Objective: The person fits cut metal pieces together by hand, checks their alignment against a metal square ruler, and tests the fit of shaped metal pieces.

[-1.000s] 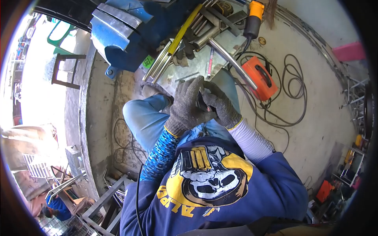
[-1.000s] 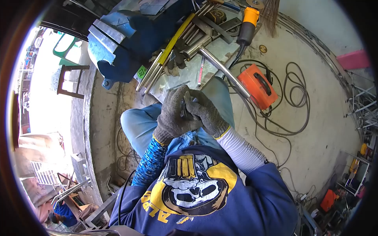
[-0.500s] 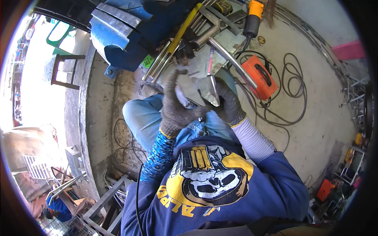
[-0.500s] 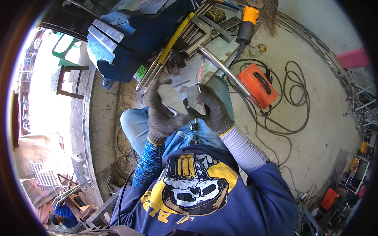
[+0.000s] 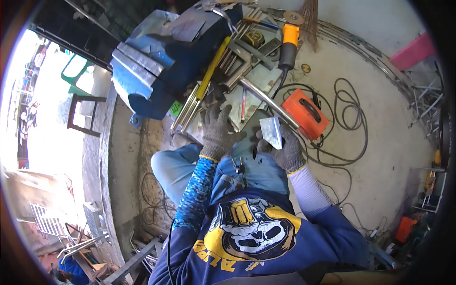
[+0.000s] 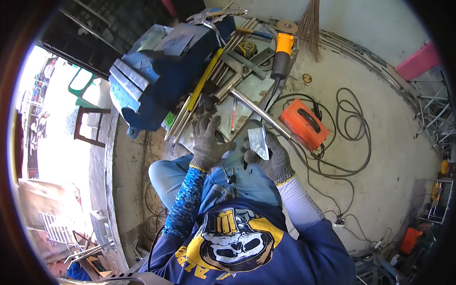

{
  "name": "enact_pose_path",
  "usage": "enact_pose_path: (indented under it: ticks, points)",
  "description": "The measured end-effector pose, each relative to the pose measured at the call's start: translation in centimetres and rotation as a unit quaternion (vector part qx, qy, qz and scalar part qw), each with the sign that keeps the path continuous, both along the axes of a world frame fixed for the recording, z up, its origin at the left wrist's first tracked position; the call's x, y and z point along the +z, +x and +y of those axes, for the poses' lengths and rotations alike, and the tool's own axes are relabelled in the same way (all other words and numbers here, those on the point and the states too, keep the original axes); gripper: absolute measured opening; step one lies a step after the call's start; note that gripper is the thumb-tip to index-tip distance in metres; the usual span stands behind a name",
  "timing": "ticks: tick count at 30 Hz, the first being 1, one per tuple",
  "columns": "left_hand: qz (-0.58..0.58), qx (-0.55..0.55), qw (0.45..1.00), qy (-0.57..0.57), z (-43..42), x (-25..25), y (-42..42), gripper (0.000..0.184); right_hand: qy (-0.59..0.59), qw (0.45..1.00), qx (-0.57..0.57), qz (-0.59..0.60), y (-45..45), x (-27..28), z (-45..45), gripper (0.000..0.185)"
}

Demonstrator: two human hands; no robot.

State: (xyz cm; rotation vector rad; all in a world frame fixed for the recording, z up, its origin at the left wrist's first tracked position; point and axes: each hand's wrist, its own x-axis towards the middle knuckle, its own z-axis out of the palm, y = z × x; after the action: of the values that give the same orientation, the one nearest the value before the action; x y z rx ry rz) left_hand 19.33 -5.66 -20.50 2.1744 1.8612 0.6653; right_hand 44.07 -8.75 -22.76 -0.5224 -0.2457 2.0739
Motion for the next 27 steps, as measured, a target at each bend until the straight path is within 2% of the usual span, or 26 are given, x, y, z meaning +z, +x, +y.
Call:
enact_pose_path:
  ticks: [3, 5, 6, 7, 9, 10, 12, 14, 15, 16, 17, 18, 19, 21, 22, 25, 26, 27]
  points:
    - [0.025, 0.016, 0.999, 0.042, -0.1, 1.7, 0.2, 0.092, -0.018, 1.0, -0.025, 0.005, 0.3, -0.3, -0.2, 0.047]
    - [-0.053, 0.017, 0.989, 0.134, 0.7, 3.0, 0.7, 0.078, -0.025, 0.999, -0.03, 0.016, 0.4, -0.8, -0.3, 0.045]
    - [-0.065, 0.006, 0.987, 0.145, 1.7, 5.3, 1.7, 0.058, -0.031, 0.999, -0.038, -0.005, 0.2, -0.9, -0.3, 0.049]
    - [-0.062, 0.004, 0.987, 0.149, 3.6, 5.8, 2.4, 0.058, -0.036, 0.998, -0.046, -0.026, 0.1, -1.0, -0.2, 0.053]
    - [-0.061, -0.034, 0.997, 0.041, 8.0, 6.9, 4.3, 0.045, -0.012, 0.999, -0.031, -0.007, 0.3, -1.4, -0.4, 0.051]
    - [-0.016, -0.03, 0.999, 0.008, 10.5, 7.6, 5.7, 0.042, -0.008, 1.0, -0.018, 0.007, 0.3, -1.8, -0.5, 0.05]
    - [0.028, -0.018, 0.999, -0.012, 14.7, 8.7, 8.6, 0.039, 0.019, 1.0, 0.004, 0.021, 0.8, -0.7, -0.6, 0.046]
    - [0.212, 0.011, 0.967, -0.143, 17.9, 8.3, 10.2, 0.049, 0.036, 0.999, -0.027, -0.005, 1.0, 1.3, -1.2, 0.047]
    - [0.215, 0.021, 0.967, -0.135, 18.7, 7.0, 10.4, 0.049, 0.045, 0.998, -0.031, -0.022, 1.6, 1.9, -1.3, 0.048]
    - [0.26, 0.043, 0.964, -0.047, 19.4, 4.8, 10.6, 0.055, -0.003, 0.999, -0.035, -0.01, 2.2, 2.3, -1.5, 0.046]
    - [0.302, 0.059, 0.951, 0.039, 20.1, 3.0, 10.6, 0.062, 0.004, 0.999, -0.041, -0.004, 3.0, 2.0, -1.7, 0.047]
    - [0.262, 0.05, 0.961, -0.074, 21.6, 2.2, 10.7, 0.064, 0.002, 0.998, -0.059, -0.004, 3.7, 1.9, -2.0, 0.048]
    - [0.265, 0.043, 0.961, -0.071, 22.3, 1.8, 11.0, 0.064, -0.001, 0.997, -0.078, -0.004, 4.3, 1.8, -2.1, 0.049]
    - [0.34, 0.093, 0.934, 0.058, 22.4, 0.6, 11.4, 0.052, -0.011, 0.996, -0.087, -0.035, 5.5, 1.5, -2.3, 0.053]
    - [0.348, 0.097, 0.93, 0.063, 23.4, 0.5, 11.4, 0.04, 0.001, 0.996, -0.074, -0.044, 6.1, 1.3, -2.0, 0.053]
    - [0.375, 0.034, 0.924, 0.068, 23.5, 1.5, 11.4, 0.032, 0.016, 0.994, -0.078, -0.069, 6.8, 2.0, -1.7, 0.054]
    - [0.384, 0.023, 0.912, 0.14, 23.2, 2.1, 11.6, 0.027, 0.021, 0.992, -0.088, -0.084, 6.8, 2.4, -1.7, 0.054]
    - [0.384, 0.018, 0.913, 0.138, 22.9, 2.9, 11.4, 0.027, 0.017, 0.992, -0.091, -0.084, 6.8, 2.4, -1.6, 0.054]
